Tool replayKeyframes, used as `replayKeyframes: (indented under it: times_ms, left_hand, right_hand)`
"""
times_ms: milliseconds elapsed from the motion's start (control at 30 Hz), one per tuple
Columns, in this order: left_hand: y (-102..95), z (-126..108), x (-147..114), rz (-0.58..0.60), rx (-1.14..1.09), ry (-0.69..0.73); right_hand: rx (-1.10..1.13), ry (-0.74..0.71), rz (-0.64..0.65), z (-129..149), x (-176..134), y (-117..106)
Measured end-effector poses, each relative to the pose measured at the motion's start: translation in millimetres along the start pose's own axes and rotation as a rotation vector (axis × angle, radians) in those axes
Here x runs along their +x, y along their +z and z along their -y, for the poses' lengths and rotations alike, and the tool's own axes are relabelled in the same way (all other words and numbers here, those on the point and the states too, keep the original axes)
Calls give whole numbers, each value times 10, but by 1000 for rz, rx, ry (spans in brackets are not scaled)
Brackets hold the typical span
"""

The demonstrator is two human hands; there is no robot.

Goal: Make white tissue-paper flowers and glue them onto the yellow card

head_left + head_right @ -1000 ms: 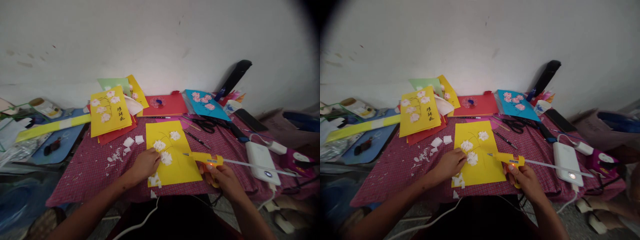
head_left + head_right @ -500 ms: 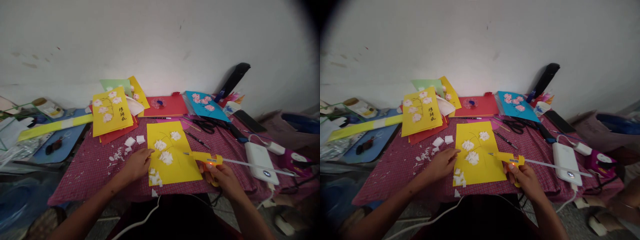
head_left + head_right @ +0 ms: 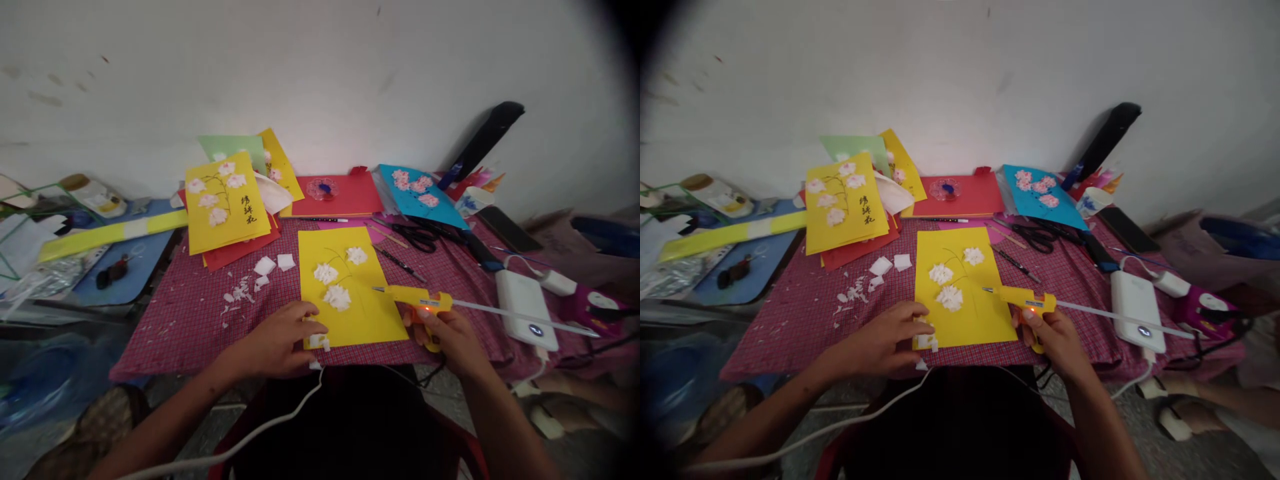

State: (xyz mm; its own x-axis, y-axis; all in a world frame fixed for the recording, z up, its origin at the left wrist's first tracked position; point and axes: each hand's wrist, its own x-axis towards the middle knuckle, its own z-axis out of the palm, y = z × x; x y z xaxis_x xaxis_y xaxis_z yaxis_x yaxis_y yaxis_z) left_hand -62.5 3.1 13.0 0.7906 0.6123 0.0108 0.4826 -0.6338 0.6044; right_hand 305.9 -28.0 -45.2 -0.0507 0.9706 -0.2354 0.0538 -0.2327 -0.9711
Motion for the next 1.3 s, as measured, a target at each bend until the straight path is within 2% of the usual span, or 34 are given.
replayKeyframes:
  times_ms: [300,567,800,1033,1167,1300]
  left_hand:
    - [15,-112,-6,127,21,22]
    - [109,-73,7,122,58,56]
    - [122,-92,-61,94,-12,51]
    - [86,24,-110,-50,-242,-7]
    - [21,82,-7,-110,-234,-19]
    - [-13,87,174,-61,-148,21]
  right_hand:
    - [-16,3,-13,34,-15,5]
    - [-5,-6,2,-4,-7,-9]
    - [-15,-28,17,13,-13,10]
    - [12,-31,-13,77,-14,-16]
    - [-10,-57,-2,180,-91,-30]
    - [-74,-29,-22,236,-220,-21]
